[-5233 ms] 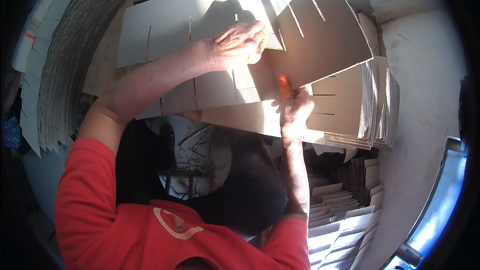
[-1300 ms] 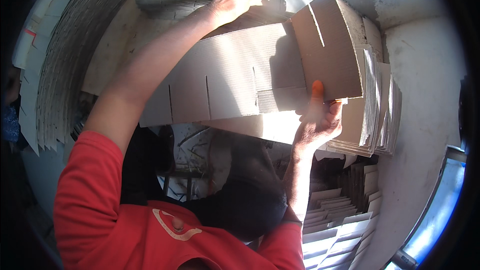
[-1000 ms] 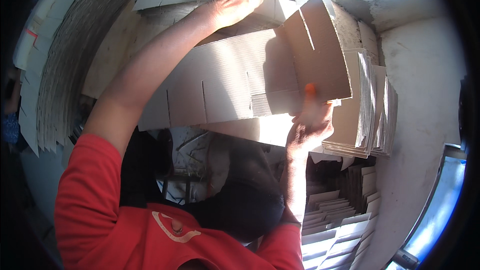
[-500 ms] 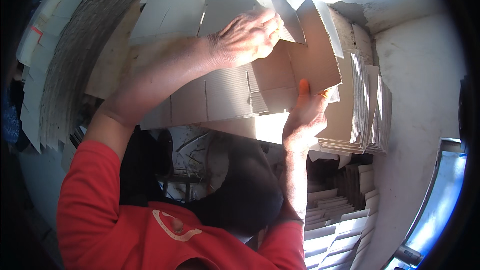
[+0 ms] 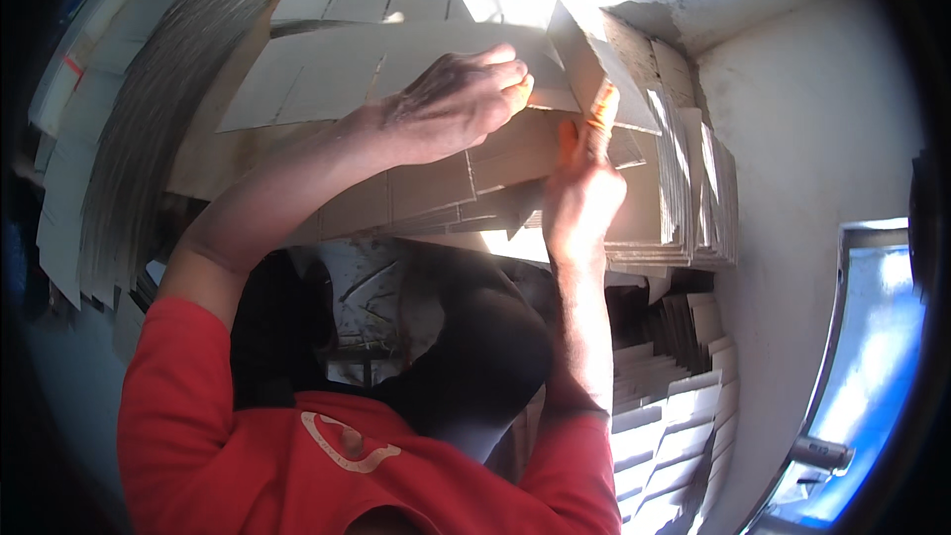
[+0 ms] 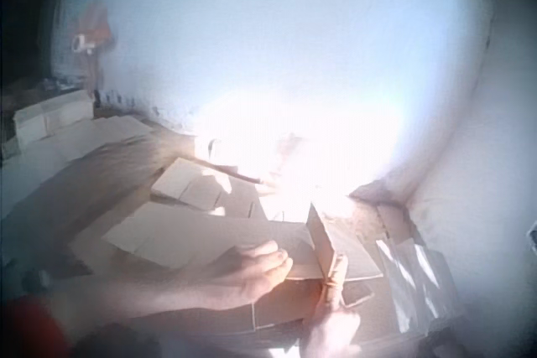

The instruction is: The person assembles flat cardboard pieces into box-like structures by folding along pre-scored lines and interlocking tabs. They handle each piece individually, folding and stacking the finished units on the floor.

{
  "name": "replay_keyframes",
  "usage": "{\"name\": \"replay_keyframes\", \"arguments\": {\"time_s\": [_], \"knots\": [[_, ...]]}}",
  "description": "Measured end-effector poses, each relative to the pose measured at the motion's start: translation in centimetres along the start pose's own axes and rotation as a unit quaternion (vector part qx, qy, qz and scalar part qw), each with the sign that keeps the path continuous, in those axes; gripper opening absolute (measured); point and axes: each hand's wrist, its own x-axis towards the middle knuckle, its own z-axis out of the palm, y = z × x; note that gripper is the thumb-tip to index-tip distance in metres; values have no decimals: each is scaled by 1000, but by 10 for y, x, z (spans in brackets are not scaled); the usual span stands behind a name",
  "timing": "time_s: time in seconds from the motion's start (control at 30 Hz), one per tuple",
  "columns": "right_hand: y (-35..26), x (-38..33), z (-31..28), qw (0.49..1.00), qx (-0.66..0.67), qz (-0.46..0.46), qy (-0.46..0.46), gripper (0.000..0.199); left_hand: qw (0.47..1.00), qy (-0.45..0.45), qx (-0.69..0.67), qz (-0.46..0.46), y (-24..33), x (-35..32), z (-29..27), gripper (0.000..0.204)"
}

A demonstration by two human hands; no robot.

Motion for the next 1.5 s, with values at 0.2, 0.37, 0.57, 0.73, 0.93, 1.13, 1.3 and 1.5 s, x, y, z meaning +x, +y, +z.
{"name": "replay_keyframes", "arguments": {"time_s": [0.2, 0.37, 0.57, 0.73, 0.93, 1.13, 1.3, 1.5], "knots": [[-29, 60, -4, 971, -103, -90, -196, 20, 978, -139, -7, -157, -39, -8, -13, 18], [-35, 106, 18, 904, -106, -85, -404, 24, 959, -155, -6, -237, -19, 1, -42, 34], [25, 84, 40, 885, 262, 141, -358, 43, 946, -244, 3, -216, -11, -33, -34, 55], [118, 45, -2, 985, 86, 149, 28, 36, 947, -212, 9, -239, 10, -27, -12, 73], [212, -8, -7, 938, -283, 132, -153, 90, 956, -205, -80, -194, 8, -3, 20, 86], [239, -37, 6, 873, -418, 152, -198, 99, 960, -91, -122, -235, 14, 3, 106, 74], [254, -33, 5, 880, -413, 126, -199, 95, 953, -217, 27, -209, -3, 43, 117, 36], [254, -28, 13, 884, -409, 109, -196, 88, 945, -243, 102, -192, -15, 49, 123, 38]]}}
